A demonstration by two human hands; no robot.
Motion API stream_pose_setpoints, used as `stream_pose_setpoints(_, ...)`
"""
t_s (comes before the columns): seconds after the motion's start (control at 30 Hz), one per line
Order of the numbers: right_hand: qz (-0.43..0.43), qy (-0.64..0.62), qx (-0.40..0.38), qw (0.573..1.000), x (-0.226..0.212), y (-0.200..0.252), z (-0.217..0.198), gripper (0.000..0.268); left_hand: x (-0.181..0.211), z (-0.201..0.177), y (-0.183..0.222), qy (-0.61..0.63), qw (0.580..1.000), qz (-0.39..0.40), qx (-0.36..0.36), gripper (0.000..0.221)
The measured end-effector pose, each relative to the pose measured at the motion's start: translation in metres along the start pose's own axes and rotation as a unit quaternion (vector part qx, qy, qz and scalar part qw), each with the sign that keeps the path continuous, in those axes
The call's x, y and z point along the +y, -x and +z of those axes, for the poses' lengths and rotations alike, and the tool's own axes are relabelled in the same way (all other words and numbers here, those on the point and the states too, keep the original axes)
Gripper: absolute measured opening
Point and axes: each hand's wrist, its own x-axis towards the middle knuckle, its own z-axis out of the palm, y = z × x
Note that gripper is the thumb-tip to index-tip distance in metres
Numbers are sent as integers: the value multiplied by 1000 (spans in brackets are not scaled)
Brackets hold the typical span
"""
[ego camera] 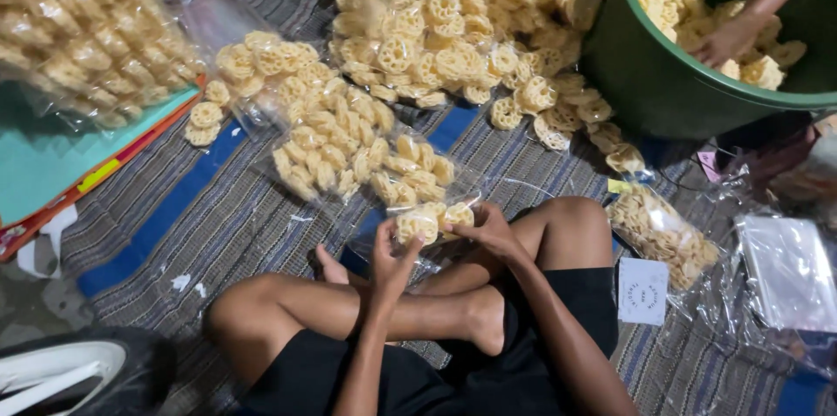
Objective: Packaging snacks into plastic bags and inserting labels while sitting on the floor
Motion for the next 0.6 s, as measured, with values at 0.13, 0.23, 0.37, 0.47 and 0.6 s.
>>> stream_pose_setpoints(0.13, -31, 34, -3, 999, 5, -1, 5, 44, 35, 0, 9, -102, 995, -16, -10, 83)
stream_pose_setpoints(0.23, -34, 38, 9, 999, -2, 3, 10, 44, 40, 0, 10, -206, 977, -62, 0, 82)
stream_pose_setpoints(0.37, -43, 23, -28, 998, -33, 8, 15, 31, 34, 0, 7, -134, 987, -87, 31, 85)
stream_pose_setpoints(0.47, -50, 25, -46, 997, -29, 3, 9, 32, 31, -1, 8, -127, 987, -85, 41, 83)
stream_pose_setpoints(0.6, -61, 43, -80, 994, 7, -10, -8, 30, 35, 1, 8, -137, 987, -71, 51, 82)
